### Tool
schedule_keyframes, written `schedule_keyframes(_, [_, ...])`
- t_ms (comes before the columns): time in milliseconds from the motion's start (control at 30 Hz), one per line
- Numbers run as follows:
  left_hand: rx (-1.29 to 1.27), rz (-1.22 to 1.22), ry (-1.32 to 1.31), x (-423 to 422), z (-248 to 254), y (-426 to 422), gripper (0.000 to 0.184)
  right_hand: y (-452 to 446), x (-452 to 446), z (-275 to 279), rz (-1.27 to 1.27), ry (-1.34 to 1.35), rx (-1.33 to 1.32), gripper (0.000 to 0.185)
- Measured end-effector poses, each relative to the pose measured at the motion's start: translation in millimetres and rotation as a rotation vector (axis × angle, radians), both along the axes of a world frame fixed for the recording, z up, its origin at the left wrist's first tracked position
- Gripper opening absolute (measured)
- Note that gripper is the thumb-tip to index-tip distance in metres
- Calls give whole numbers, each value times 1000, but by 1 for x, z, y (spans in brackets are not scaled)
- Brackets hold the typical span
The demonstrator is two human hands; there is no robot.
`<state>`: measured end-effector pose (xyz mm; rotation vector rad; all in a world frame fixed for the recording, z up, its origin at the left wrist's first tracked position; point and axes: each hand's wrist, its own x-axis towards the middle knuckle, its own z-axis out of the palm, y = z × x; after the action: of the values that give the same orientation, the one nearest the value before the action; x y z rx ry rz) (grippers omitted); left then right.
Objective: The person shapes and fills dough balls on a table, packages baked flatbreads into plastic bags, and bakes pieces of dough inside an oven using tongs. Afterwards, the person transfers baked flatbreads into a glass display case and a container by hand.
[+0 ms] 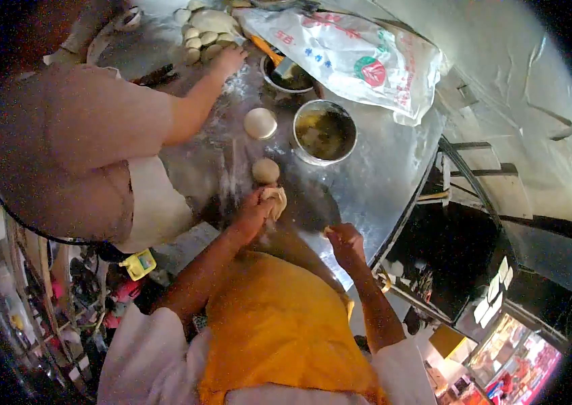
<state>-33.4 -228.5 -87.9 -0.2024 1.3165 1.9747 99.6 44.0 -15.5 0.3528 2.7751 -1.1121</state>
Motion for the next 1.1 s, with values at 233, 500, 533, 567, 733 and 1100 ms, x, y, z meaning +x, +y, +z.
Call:
schedule_keyframes(233, [159, 15, -181, -3, 90, 23, 37, 14, -102, 74, -71, 292, -157, 21])
schedule_keyframes(500, [-14, -22, 127, -47, 110, 81, 68, 30, -255, 22, 139, 286, 323, 13])
schedule_keyframes(533, [-103, -24, 215, -51, 104, 85, 69, 26, -265, 19, 151, 253, 453, 11])
schedule_keyframes(567, [19, 29, 121, -53, 96, 88, 69, 22, -268, 27, 231, 148, 546, 9])
schedule_keyframes(733, [-121, 68, 281, -55, 84, 86, 56, 23, -278, 8, 304, 98, 478, 13])
schedule_keyframes(1100, [-156, 182, 51, -62, 125, 73, 31, 19, -247, 86, -190, -149, -633, 25])
